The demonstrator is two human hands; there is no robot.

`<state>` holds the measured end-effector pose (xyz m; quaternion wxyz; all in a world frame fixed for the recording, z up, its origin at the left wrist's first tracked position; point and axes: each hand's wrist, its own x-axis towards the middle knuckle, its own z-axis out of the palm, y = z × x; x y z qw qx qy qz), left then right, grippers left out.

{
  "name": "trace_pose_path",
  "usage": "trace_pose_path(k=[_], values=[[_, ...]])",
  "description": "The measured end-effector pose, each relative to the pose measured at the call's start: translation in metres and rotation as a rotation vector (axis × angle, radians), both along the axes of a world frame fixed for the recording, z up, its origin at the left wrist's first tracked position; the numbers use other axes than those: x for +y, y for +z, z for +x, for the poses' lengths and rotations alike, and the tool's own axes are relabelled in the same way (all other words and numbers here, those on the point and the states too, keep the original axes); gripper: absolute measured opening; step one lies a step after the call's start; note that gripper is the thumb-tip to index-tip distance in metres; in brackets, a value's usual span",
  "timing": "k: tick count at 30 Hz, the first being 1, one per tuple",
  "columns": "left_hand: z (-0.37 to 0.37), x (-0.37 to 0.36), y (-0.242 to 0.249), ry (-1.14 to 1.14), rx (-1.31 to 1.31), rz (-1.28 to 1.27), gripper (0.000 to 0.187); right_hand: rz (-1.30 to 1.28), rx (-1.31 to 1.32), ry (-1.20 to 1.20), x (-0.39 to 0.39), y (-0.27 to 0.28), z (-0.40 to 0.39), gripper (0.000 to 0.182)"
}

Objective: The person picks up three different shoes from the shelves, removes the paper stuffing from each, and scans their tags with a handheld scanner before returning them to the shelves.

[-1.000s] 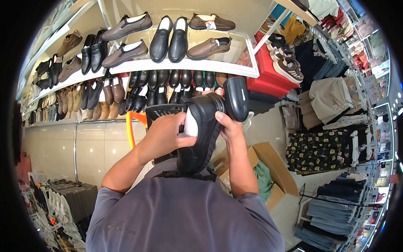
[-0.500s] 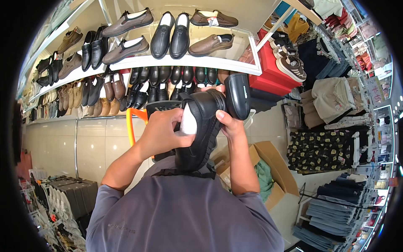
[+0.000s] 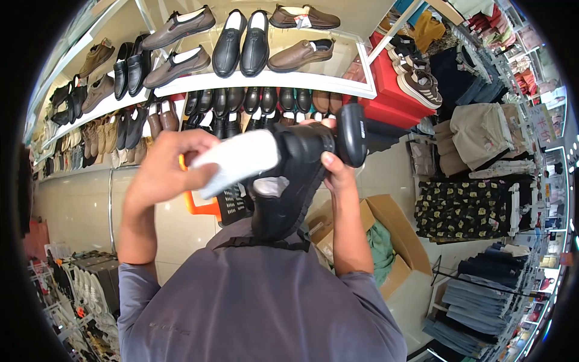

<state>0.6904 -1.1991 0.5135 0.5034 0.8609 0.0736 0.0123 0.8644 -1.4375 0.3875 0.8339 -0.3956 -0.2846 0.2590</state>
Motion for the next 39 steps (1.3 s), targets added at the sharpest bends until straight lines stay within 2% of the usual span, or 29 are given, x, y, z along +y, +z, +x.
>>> trace_pose_path(k=[2,4,6,7,8,10,11,12,14,18,21,24,25,26,28,30,32,35,38,39], values=[[-0.006,0.018,-0.004,-0.019,-0.063,-0.017,0.024,0.018,0.012,-0.033,-0.007,-0.004,0.001,0.066],[-0.008,0.027,-0.017,-0.073,-0.072,-0.106,0.031,0.044,0.036,-0.042,-0.008,-0.007,-0.002,0.066],[-0.005,0.025,-0.040,-0.180,-0.045,-0.574,0.044,0.094,0.006,-0.004,-0.009,-0.003,-0.005,0.068],[-0.004,0.031,-0.061,-0.235,-0.005,-0.694,0.063,0.108,0.017,0.020,-0.007,-0.003,-0.005,0.069],[-0.002,0.028,-0.076,-0.240,0.001,-0.695,0.063,0.108,0.020,0.013,-0.006,-0.001,-0.005,0.069],[0.001,0.016,-0.098,-0.247,-0.121,-1.025,0.078,0.096,-0.029,0.094,-0.002,0.002,-0.005,0.070],[0.004,0.009,-0.108,-0.226,-0.136,-1.071,0.088,0.106,-0.024,0.101,0.001,0.002,-0.005,0.071],[0.007,0.004,-0.107,-0.225,-0.139,-1.074,0.088,0.102,-0.025,0.103,0.003,0.002,-0.006,0.071],[0.009,-0.004,-0.105,-0.292,-0.205,-1.273,0.090,0.116,-0.028,0.121,0.007,0.002,-0.006,0.071],[0.007,0.000,-0.096,-0.260,-0.258,-1.324,0.090,0.119,-0.030,0.166,0.011,0.000,-0.004,0.069],[0.006,0.000,-0.096,-0.205,-0.258,-1.140,0.078,0.141,-0.026,0.194,0.017,0.001,-0.003,0.068],[0.017,0.012,-0.114,-0.146,-0.372,-1.249,0.074,0.176,-0.036,0.263,0.024,-0.001,0.003,0.067],[0.023,0.015,-0.123,-0.100,-0.440,-1.250,0.064,0.228,-0.037,0.323,0.027,0.001,0.003,0.066],[0.030,0.017,-0.138,-0.095,-0.442,-1.252,0.064,0.279,-0.035,0.384,0.029,0.001,0.003,0.066],[0.045,0.016,-0.172,0.037,-0.320,-1.344,0.056,0.289,-0.007,0.421,0.030,0.000,0.004,0.065],[0.055,-0.005,-0.199,0.072,-0.139,-1.501,0.051,0.299,0.018,0.459,0.033,0.002,0.003,0.065],[0.058,-0.023,-0.222,-0.139,-0.051,-1.604,0.060,0.296,0.064,0.501,0.035,0.007,0.001,0.064],[0.046,-0.049,-0.205,-0.193,-0.038,-1.721,0.078,0.243,0.004,0.444,0.035,0.007,0.008,0.066],[0.041,-0.049,-0.203,-0.226,-0.077,-1.681,0.078,0.216,-0.011,0.414,0.031,0.014,0.008,0.069],[0.040,-0.047,-0.195,-0.241,-0.086,-1.615,0.077,0.120,-0.055,0.358,0.026,0.018,0.010,0.072]])
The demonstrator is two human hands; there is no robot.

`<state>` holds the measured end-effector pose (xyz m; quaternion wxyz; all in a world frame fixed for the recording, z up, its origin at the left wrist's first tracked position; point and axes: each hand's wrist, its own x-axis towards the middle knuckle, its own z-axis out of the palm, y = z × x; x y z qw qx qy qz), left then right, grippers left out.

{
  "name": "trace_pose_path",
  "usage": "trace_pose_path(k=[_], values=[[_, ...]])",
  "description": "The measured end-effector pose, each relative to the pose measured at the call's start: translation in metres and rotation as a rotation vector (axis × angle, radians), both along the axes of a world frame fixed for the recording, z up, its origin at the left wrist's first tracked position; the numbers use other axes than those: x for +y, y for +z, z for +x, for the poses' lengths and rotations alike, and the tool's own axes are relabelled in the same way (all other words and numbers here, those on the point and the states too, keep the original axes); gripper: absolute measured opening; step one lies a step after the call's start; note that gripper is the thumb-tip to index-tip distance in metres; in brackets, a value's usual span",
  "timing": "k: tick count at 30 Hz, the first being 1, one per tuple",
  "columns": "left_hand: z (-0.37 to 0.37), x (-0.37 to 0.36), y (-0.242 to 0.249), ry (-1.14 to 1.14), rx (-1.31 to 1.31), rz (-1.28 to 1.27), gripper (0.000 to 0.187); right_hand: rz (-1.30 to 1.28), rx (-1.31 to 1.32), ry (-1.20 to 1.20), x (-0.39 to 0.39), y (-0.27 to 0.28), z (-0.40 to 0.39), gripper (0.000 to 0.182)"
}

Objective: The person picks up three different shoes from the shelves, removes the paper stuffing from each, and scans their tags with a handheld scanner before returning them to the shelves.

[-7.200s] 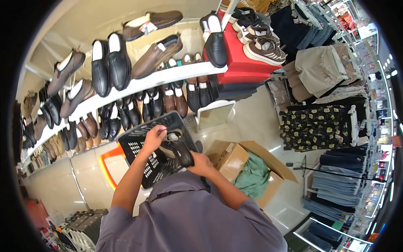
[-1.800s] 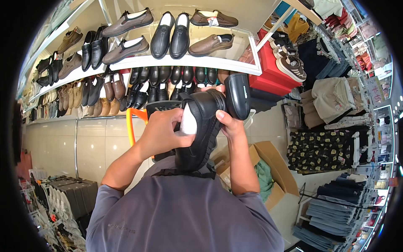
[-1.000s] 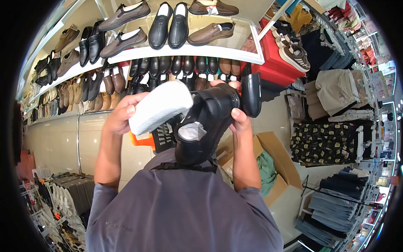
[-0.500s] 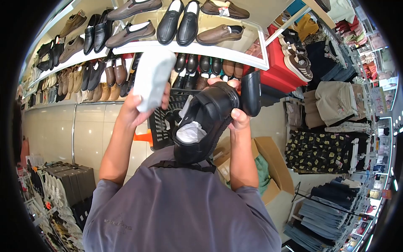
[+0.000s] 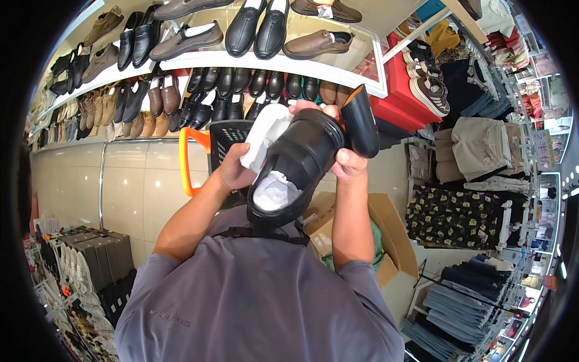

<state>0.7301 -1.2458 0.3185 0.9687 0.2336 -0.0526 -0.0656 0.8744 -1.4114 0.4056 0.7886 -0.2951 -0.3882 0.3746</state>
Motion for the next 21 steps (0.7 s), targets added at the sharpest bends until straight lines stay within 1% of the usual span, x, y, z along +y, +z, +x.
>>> trace_pose_path(k=[1,2,3,4,5,6,7,8,10,11,13,14,15,17,19,20,21], values=[[0.000,0.003,-0.005,-0.001,0.002,-0.003,0.077,-0.086,-0.056,-0.062,-0.005,0.002,0.001,0.075],[0.001,0.006,-0.013,0.014,0.022,0.080,0.075,-0.131,-0.034,-0.156,-0.011,0.000,-0.004,0.078],[0.001,0.008,-0.017,0.029,0.042,0.163,0.074,-0.133,-0.034,-0.155,-0.018,-0.006,-0.004,0.078],[0.001,0.007,-0.016,0.049,0.036,0.109,0.071,-0.180,-0.088,-0.282,-0.024,-0.013,-0.003,0.075],[0.001,0.004,-0.014,0.050,0.036,0.107,0.071,-0.227,-0.142,-0.409,-0.030,-0.021,-0.003,0.072],[0.000,0.000,-0.010,0.076,0.040,0.028,0.071,-0.228,-0.143,-0.409,-0.035,-0.028,-0.005,0.072],[-0.002,-0.004,-0.007,0.101,0.045,-0.052,0.071,-0.234,-0.089,-0.448,-0.040,-0.034,-0.007,0.068],[-0.004,-0.008,-0.004,0.100,0.046,-0.052,0.071,-0.241,-0.035,-0.488,-0.045,-0.039,-0.010,0.065],[-0.007,-0.014,-0.001,0.172,0.099,-0.124,0.071,-0.236,-0.052,-0.522,-0.052,-0.040,-0.020,0.063],[-0.009,-0.016,-0.002,0.172,0.100,-0.124,0.071,-0.232,-0.071,-0.556,-0.056,-0.040,-0.026,0.062],[-0.011,-0.018,-0.007,0.042,0.044,-0.289,0.073,-0.231,-0.055,-0.585,-0.063,-0.036,-0.040,0.064],[-0.011,-0.020,-0.013,-0.012,0.011,-0.425,0.073,-0.262,-0.037,-0.609,-0.067,-0.033,-0.046,0.062],[-0.011,-0.021,-0.014,-0.018,0.014,-0.427,0.073,-0.294,-0.018,-0.635,-0.072,-0.032,-0.052,0.060],[-0.011,-0.023,-0.014,-0.006,0.042,-0.368,0.072,-0.278,-0.030,-0.637,-0.079,-0.033,-0.060,0.060],[-0.012,-0.028,-0.014,0.016,0.079,-0.375,0.071,-0.290,-0.016,-0.701,-0.082,-0.027,-0.070,0.060],[-0.013,-0.030,-0.013,0.009,0.093,-0.379,0.071,-0.330,-0.033,-0.726,-0.085,-0.026,-0.074,0.065],[-0.014,-0.032,-0.012,0.001,0.106,-0.383,0.071,-0.333,-0.031,-0.737,-0.088,-0.027,-0.077,0.065]])
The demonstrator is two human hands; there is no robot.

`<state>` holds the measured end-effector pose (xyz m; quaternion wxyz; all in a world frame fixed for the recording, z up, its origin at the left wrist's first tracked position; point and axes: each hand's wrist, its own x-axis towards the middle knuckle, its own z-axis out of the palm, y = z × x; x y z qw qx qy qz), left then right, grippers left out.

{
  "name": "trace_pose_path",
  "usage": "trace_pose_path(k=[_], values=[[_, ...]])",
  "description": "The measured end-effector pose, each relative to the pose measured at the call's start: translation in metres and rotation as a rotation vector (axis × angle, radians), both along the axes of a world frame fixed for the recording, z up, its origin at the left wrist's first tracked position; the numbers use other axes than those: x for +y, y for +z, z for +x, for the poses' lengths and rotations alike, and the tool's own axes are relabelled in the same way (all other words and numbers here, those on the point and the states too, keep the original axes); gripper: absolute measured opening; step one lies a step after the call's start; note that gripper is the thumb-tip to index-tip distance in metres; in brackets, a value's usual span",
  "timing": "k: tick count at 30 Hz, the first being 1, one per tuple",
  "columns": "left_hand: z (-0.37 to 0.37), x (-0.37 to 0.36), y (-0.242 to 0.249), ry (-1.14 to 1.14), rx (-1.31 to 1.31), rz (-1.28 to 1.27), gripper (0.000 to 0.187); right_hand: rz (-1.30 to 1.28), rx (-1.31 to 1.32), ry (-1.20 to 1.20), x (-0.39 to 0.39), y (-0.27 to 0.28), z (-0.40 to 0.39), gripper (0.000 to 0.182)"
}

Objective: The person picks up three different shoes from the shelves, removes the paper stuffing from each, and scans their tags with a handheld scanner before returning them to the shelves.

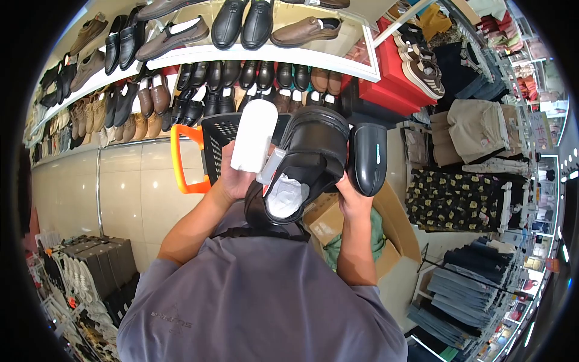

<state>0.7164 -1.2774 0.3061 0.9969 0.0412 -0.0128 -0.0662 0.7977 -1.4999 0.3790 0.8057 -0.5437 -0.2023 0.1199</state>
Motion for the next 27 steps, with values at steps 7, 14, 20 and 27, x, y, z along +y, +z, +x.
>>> trace_pose_path(k=[7,14,20,27], values=[[0.000,-0.005,-0.005,-0.025,-0.044,-0.035,0.073,-0.190,-0.148,0.071,-0.030,0.027,-0.035,0.035],[0.000,-0.007,-0.005,-0.039,0.041,-0.017,0.072,-0.360,-0.153,0.311,-0.046,0.017,-0.048,0.041],[0.000,-0.004,-0.010,-0.037,-0.046,-0.072,0.075,-0.553,-0.488,0.305,-0.037,0.037,-0.038,0.046],[0.000,-0.002,0.003,-0.021,0.077,0.053,0.077,0.103,-0.053,0.047,0.007,-0.001,0.021,0.068]])
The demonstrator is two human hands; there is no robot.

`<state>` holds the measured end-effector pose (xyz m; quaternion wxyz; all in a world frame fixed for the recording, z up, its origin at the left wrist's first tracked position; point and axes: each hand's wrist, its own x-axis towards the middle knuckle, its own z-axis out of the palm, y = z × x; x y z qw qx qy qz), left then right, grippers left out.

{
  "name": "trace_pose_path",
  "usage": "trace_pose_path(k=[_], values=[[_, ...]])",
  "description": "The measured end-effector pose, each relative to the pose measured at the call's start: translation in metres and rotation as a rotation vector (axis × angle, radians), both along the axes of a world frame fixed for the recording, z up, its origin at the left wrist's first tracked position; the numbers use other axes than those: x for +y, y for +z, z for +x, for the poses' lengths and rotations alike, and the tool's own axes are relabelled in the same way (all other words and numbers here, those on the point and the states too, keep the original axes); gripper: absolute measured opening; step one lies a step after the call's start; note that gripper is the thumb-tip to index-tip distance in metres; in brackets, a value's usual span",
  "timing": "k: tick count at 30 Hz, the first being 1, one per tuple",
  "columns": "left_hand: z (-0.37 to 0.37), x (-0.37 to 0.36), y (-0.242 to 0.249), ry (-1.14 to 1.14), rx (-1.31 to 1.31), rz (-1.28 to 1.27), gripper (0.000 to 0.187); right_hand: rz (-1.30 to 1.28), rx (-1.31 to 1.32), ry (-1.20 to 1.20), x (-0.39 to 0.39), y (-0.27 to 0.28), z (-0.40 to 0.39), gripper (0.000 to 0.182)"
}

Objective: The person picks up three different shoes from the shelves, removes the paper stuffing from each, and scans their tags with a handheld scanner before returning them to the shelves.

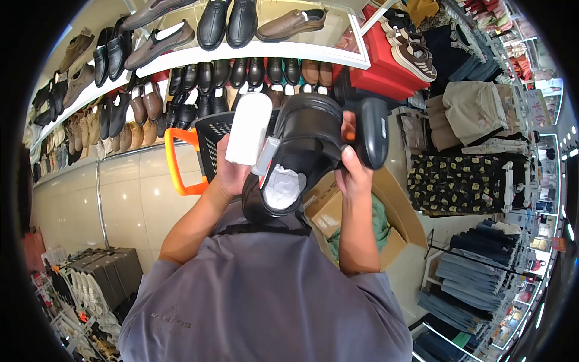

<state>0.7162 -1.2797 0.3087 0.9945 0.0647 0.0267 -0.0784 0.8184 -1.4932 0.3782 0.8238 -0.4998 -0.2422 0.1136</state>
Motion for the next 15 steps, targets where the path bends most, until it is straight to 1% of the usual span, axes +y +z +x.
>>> trace_pose_path(k=[2,3,4,5,7,8,10,11,13,14,15], values=[[0.002,0.000,-0.001,-0.016,-0.018,-0.008,0.077,-0.012,0.030,-0.008,0.011,-0.009,0.013,0.069],[0.003,-0.001,-0.002,-0.033,-0.031,-0.020,0.077,0.071,0.100,0.133,0.019,-0.010,0.020,0.068],[0.004,-0.002,-0.002,-0.024,-0.064,-0.126,0.069,0.152,0.169,0.277,0.025,-0.010,0.025,0.066],[0.004,-0.001,-0.002,-0.017,-0.068,-0.124,0.069,0.152,0.166,0.285,0.031,-0.012,0.029,0.066],[0.003,0.000,-0.001,-0.010,-0.076,-0.129,0.069,0.242,0.446,0.290,0.040,-0.016,0.033,0.050],[0.003,0.001,0.000,-0.001,-0.077,-0.128,0.069,0.241,0.447,0.300,0.044,-0.015,0.035,0.050],[0.002,0.001,0.003,0.014,-0.038,-0.072,0.070,0.158,0.589,0.337,0.052,-0.011,0.039,0.036],[0.002,0.003,0.004,0.024,-0.039,-0.073,0.070,0.153,0.590,0.346,0.055,-0.014,0.041,0.036],[0.002,0.004,0.005,0.007,-0.064,-0.067,0.070,0.127,0.588,0.130,0.058,-0.021,0.045,0.033],[0.002,0.007,-0.001,-0.024,-0.069,0.017,0.080,0.069,0.666,0.064,0.059,-0.021,0.048,0.033],[0.001,0.007,-0.003,-0.018,-0.067,0.013,0.080,0.063,0.669,0.068,0.061,-0.019,0.044,0.033]])
